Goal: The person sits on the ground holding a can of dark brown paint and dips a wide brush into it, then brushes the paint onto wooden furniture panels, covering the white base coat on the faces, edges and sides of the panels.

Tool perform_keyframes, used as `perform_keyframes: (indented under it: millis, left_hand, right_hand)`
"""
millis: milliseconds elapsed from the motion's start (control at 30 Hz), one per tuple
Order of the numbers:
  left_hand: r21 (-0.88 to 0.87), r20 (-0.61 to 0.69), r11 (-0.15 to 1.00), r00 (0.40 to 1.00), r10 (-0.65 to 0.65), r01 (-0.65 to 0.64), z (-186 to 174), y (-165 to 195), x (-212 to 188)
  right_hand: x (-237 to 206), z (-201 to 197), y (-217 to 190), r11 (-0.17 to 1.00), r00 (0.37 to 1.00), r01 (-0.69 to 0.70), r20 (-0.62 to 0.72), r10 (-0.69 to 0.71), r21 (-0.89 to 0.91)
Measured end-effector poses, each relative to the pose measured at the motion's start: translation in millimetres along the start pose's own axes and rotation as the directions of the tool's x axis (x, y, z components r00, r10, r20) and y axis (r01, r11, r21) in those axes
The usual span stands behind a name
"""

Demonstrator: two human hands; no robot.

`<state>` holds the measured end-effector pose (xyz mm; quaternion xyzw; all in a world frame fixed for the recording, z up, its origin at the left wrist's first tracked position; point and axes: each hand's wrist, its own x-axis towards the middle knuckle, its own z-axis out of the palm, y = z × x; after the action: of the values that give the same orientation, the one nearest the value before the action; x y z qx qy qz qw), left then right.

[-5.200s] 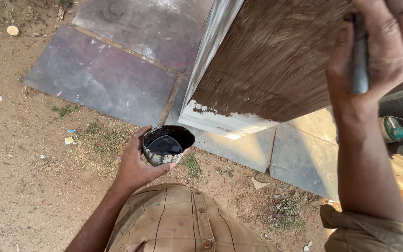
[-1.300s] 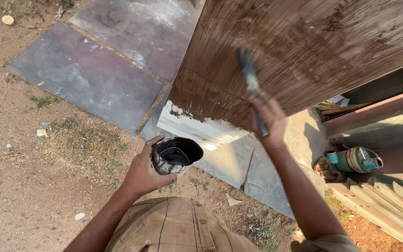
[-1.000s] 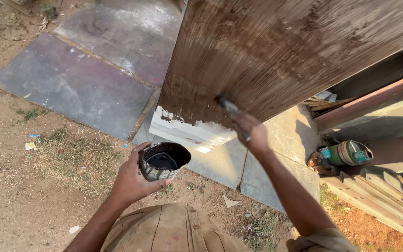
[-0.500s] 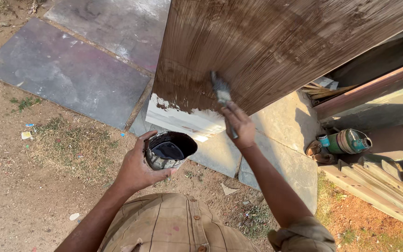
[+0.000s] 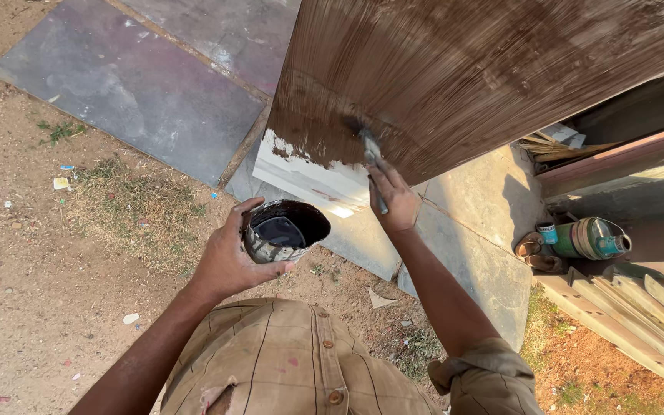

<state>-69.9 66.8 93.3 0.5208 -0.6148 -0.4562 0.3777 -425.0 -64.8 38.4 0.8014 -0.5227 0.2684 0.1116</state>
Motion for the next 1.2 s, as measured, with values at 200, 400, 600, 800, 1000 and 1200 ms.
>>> perform_keyframes:
  millis: [200,400,600,800,1000,1200]
  left_hand:
    - [0.026,0.0,0.997,0.998,0.067,-0.067,-2.7,0.0,5.0]
    - [-0.024,0.012,1.0,1.0,-0.002,0.002,-2.1,3.5,3.5]
    - [0.024,0.016,0.999,1.0,0.026,-0.026,1.8,9.0,10.5]
    - [-0.001,0.058,1.0,0.998,-0.013,0.013,8.7,7.6,17.9]
    - [0.01,0.031,1.0,0.999,0.01,-0.011,9.0,8.7,15.7]
    - [0.01,0.04,1.0,0.999,-0.014,0.014,5.8,17.2,12.8]
  right_hand:
    - [-17.9,20.0,-8.1,1.0,0.999,-0.013,-0.053,0.014,0.02]
    - [-1.6,5.3,-15.5,0.998,0.989,-0.032,0.143,0.025,0.051]
    - [91.0,-118.9,-19.7,0.986,0.986,0.162,-0.037,-0.161,0.045]
    - [147.8,-260.6,8.6,0.955,0.789,0.297,-0.57,-0.229,0.027]
    - [26.2,-97.6,7.8,0.991,0.971,0.101,-0.21,-0.118,-0.093]
    - [-21.7,-39.8,22.8,0.998,0.976,0.053,0.211,-0.057,0.023]
